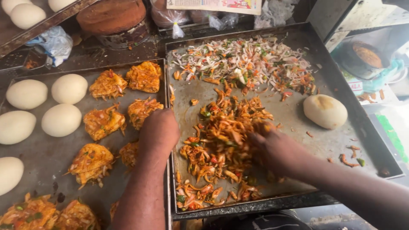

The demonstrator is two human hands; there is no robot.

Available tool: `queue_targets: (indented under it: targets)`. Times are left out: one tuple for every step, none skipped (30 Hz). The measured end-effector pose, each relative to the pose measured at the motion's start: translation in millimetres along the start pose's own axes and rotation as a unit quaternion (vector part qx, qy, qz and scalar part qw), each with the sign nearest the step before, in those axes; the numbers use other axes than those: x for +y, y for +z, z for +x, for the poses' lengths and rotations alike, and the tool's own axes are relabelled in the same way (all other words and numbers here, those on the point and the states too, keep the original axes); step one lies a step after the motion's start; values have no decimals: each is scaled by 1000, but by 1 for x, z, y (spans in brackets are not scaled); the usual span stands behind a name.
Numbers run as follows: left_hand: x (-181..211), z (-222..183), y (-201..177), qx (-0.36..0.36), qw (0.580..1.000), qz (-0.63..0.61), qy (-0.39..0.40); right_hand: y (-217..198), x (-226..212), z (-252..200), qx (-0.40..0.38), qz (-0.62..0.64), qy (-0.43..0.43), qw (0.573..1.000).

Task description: The person picks dough balls from a tray and presses them by hand into a pile of shredded spiced vegetable mixture on a griddle tray, coating and flattening them, then places the coated dough pieces back onto the tray alongside already coated patties.

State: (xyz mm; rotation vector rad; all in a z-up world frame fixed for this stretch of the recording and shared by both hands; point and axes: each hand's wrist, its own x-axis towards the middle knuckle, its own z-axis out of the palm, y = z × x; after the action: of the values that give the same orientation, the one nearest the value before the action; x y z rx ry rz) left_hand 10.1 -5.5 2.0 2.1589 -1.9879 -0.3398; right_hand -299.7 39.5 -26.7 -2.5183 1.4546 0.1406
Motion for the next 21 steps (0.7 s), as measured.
queue_targets:
  targets:
    - [2, -1, 0, 0, 1000, 9, 2, -15, -12, 10, -50, 64, 119, 990]
    - [1, 1, -1, 0, 1000, 13, 3, -15, 5, 27, -48, 68, 119, 989]
    - [-1, 4, -2, -2, 1000, 19, 4, -14, 23, 43, -9, 83, 80, 993]
    - [1, 4, 2, -8, 1000, 21, 6, -12, 43, 55, 28, 95, 46, 994]
    - [1, 3, 6, -12, 1000, 20, 9, -35, 31, 54, 26, 97, 51, 994]
    - [1, 5, 6, -3, 1000, 26, 9, -61, 18, 56, 19, 110, 104, 988]
    - [-1, 6, 6, 6, 999, 32, 10, -87, 6, 58, 12, 122, 157, 980]
    - [0, 6, 7, 7, 999, 33, 11, -90, 3, 58, 14, 123, 157, 980]
    - [0, 5, 7, 16, 1000, 24, 11, -92, 0, 58, -10, 115, 143, 983]
    - [-1, 3, 7, 25, 1000, 15, 9, -95, -4, 58, -34, 106, 128, 986]
    - [-1, 2, 8, 25, 1000, 15, 8, -83, -6, 56, -34, 107, 127, 986]
    - [0, 2, 8, 26, 999, 17, 8, -71, -7, 54, -18, 85, 21, 996]
    - [1, 1, 9, 27, 999, 18, 9, -59, -8, 51, -2, 62, -84, 994]
    - [1, 1, 8, 28, 999, 17, 9, -42, -7, 48, -1, 61, -84, 995]
    - [2, 1, 7, 21, 1000, 20, 7, -26, -6, 45, 31, -7, -125, 992]
    - [3, 1, 6, 13, 1000, 23, 4, -9, -5, 42, 63, -75, -164, 982]
    - [2, 1, 5, 13, 1000, 23, 6, -24, -22, 34, 64, -75, -163, 982]
    - [3, 2, 6, 12, 1000, 27, 2, -39, -37, 26, -45, -85, -125, 987]
    - [3, 2, 6, 10, 999, 30, -2, -55, -52, 18, -153, -93, -83, 980]
    - [2, 3, 7, 9, 999, 31, 1, -48, -46, 20, -152, -91, -80, 981]
    - [0, 4, 9, 14, 999, 39, 6, -42, -40, 22, -165, -58, -55, 983]
